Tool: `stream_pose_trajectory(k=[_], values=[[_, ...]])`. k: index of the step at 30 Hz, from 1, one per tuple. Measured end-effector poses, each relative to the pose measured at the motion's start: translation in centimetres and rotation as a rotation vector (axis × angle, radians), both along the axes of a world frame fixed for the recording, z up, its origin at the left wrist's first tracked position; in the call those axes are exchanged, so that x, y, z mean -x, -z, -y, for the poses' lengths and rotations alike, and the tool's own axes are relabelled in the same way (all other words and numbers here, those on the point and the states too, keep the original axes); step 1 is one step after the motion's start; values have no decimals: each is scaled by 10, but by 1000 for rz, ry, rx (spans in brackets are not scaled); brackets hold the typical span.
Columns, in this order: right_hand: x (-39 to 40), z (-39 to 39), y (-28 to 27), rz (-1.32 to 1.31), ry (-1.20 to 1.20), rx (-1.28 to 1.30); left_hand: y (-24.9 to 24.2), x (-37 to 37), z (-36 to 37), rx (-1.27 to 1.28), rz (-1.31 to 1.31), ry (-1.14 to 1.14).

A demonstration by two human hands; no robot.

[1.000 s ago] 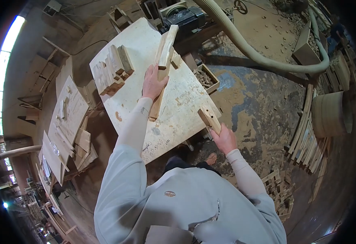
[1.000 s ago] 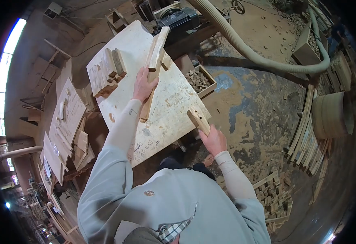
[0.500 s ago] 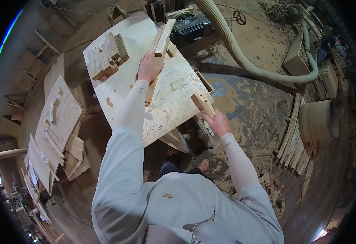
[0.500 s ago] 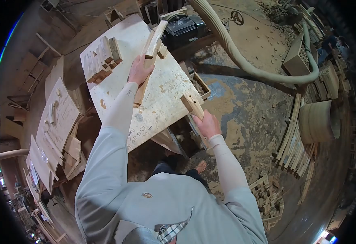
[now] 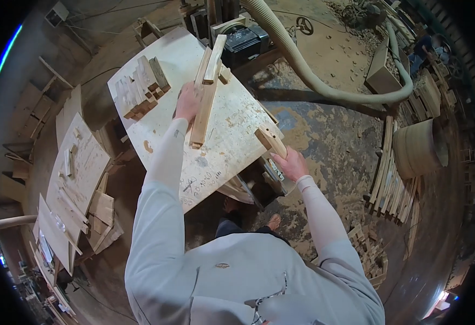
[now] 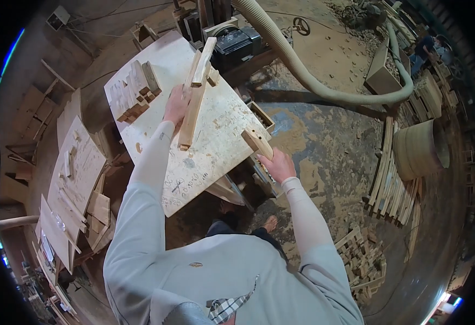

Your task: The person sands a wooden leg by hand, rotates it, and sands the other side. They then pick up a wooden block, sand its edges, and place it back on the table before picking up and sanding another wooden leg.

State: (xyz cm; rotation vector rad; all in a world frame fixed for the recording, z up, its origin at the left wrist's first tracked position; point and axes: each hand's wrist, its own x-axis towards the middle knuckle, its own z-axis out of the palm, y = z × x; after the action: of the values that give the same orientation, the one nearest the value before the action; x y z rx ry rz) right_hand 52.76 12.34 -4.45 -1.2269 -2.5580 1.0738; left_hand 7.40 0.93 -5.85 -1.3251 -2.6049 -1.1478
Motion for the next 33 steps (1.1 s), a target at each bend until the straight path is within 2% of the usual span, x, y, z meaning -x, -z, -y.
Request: stream_pose_trajectory(k=[2, 3, 5, 6, 8, 11, 15, 17, 21, 23, 33], values=[[0, 1, -7, 1, 1, 24, 16, 3, 13, 121, -202, -80], [1, 0, -11, -2, -3, 39, 12, 1, 16, 124, -204, -82], [1, -2, -17, 22, -7, 49, 2, -11, 19, -7, -30, -64], [2, -2, -20, 47, -7, 59, -8, -17, 22, -1, -31, -65], [1, -3, -21, 51, -14, 55, -28, -24, 28, -19, 143, -60], [1, -3, -25, 55, -7, 58, -22, -6, 22, -11, 2, -104], [-1, -3, -37, 72, -4, 76, -46, -7, 21, 94, -22, -79], [-2, -3, -37, 79, -5, 71, -58, -16, 23, 82, 61, 70], [0, -2, -50, 120, 11, 92, -42, -16, 28, 106, 9, -33], [1, -2, -54, 87, 5, 101, -39, -20, 22, 133, 117, 23], [4, -3, -54, 103, 7, 80, -28, 9, -7, 225, 82, 86]])
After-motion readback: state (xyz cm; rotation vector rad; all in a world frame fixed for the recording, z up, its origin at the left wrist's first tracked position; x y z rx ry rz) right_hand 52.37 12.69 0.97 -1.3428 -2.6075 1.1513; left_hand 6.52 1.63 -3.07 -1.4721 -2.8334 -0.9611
